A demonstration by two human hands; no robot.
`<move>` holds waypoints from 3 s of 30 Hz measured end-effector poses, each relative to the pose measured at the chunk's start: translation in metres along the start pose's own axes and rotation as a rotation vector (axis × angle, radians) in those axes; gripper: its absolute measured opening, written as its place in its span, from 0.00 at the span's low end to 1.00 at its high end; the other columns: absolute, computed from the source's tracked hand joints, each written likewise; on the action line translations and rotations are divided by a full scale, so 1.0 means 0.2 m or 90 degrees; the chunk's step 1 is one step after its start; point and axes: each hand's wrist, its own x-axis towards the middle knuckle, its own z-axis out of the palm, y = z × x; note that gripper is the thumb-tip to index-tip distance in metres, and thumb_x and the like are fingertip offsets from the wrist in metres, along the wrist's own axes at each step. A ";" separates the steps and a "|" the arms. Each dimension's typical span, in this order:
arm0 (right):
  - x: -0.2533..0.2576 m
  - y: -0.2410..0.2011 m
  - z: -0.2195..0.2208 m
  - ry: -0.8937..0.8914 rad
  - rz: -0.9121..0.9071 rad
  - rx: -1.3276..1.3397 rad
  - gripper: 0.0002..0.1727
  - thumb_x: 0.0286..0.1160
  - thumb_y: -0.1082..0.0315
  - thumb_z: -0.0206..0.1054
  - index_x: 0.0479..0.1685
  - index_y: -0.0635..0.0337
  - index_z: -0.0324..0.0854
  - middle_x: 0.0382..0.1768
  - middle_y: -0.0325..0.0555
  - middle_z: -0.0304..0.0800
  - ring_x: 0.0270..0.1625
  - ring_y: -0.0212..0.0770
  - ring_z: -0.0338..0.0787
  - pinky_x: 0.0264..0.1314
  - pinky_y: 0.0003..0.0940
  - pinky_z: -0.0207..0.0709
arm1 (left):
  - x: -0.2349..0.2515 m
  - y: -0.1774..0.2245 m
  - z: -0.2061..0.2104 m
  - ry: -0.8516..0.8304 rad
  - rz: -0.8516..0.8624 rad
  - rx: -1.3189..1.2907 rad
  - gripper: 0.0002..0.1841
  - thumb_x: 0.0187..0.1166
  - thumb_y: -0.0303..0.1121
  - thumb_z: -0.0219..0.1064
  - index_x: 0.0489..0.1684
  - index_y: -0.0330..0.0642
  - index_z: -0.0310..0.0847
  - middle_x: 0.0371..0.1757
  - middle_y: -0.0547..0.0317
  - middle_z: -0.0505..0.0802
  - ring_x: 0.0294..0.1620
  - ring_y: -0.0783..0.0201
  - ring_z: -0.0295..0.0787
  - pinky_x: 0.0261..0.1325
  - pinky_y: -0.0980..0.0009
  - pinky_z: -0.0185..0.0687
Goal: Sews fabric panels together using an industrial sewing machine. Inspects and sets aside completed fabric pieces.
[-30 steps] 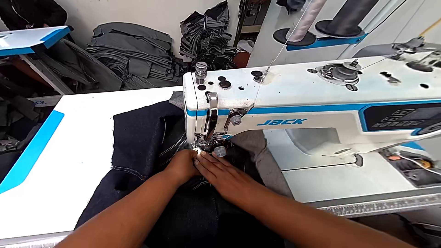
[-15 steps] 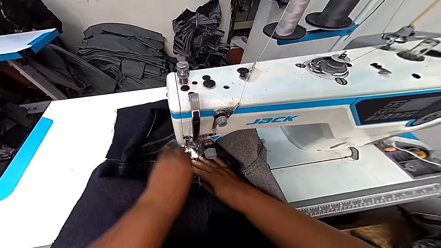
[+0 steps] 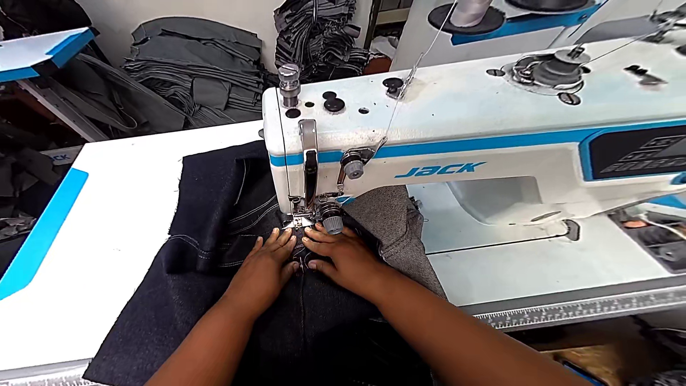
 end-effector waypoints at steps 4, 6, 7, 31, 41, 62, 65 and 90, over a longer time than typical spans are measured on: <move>0.05 -0.02 -0.05 -0.071 0.033 0.006 0.26 0.90 0.59 0.60 0.83 0.56 0.75 0.87 0.49 0.70 0.94 0.51 0.58 0.96 0.55 0.35 | 0.04 -0.02 -0.03 -0.031 -0.015 0.012 0.25 0.90 0.38 0.59 0.85 0.40 0.72 0.89 0.53 0.72 0.94 0.52 0.57 0.94 0.47 0.45; 0.06 -0.01 -0.05 -0.054 0.022 0.006 0.25 0.90 0.59 0.60 0.82 0.57 0.76 0.86 0.49 0.72 0.94 0.51 0.59 0.96 0.55 0.36 | 0.06 -0.03 -0.03 -0.036 -0.017 0.017 0.25 0.91 0.38 0.59 0.85 0.39 0.71 0.90 0.53 0.72 0.94 0.52 0.56 0.94 0.46 0.44; 0.07 -0.01 -0.05 -0.048 0.020 0.004 0.25 0.90 0.59 0.61 0.82 0.57 0.76 0.86 0.50 0.72 0.94 0.51 0.60 0.96 0.56 0.36 | 0.06 -0.03 -0.04 -0.038 -0.016 0.020 0.25 0.91 0.38 0.59 0.85 0.39 0.71 0.90 0.53 0.71 0.94 0.52 0.56 0.94 0.46 0.43; -0.21 -0.08 0.04 -0.105 -0.031 -0.122 0.28 0.94 0.56 0.50 0.90 0.52 0.66 0.93 0.37 0.59 0.97 0.44 0.48 0.95 0.64 0.28 | -0.47 0.22 -0.24 -0.445 -0.293 0.187 0.44 0.91 0.60 0.47 0.96 0.35 0.38 0.97 0.41 0.45 0.92 0.29 0.53 0.84 0.39 0.62; -0.26 -0.04 0.04 -0.032 0.002 -0.048 0.24 0.92 0.63 0.56 0.84 0.49 0.75 0.89 0.37 0.69 0.96 0.50 0.54 0.93 0.68 0.35 | -0.09 0.16 0.02 -0.189 -0.154 0.096 0.40 0.87 0.61 0.53 0.98 0.64 0.40 0.99 0.71 0.42 0.99 0.50 0.20 0.82 0.20 0.12; 0.14 0.09 -0.10 0.046 -0.030 -0.026 0.20 0.88 0.68 0.60 0.73 0.61 0.84 0.79 0.57 0.80 0.89 0.63 0.67 0.92 0.64 0.45 | 0.30 -0.04 -0.13 -0.151 -0.154 0.133 0.40 0.87 0.60 0.54 0.93 0.44 0.57 0.96 0.49 0.57 0.98 0.41 0.31 0.86 0.24 0.17; 0.13 0.01 -0.21 -0.109 0.049 -0.085 0.30 0.87 0.62 0.64 0.87 0.61 0.68 0.88 0.58 0.66 0.94 0.64 0.52 0.93 0.62 0.42 | 0.25 0.04 -0.15 -0.182 -0.192 0.145 0.51 0.79 0.61 0.66 0.97 0.43 0.44 0.98 0.47 0.44 0.97 0.36 0.23 0.83 0.19 0.20; -0.14 0.01 -0.04 -0.145 0.066 -0.101 0.42 0.82 0.35 0.58 0.95 0.37 0.56 0.97 0.36 0.45 0.98 0.61 0.33 0.85 0.84 0.23 | 0.06 0.05 -0.03 -0.151 -0.149 0.114 0.51 0.78 0.65 0.62 0.99 0.55 0.39 0.99 0.63 0.43 0.98 0.40 0.23 0.80 0.16 0.16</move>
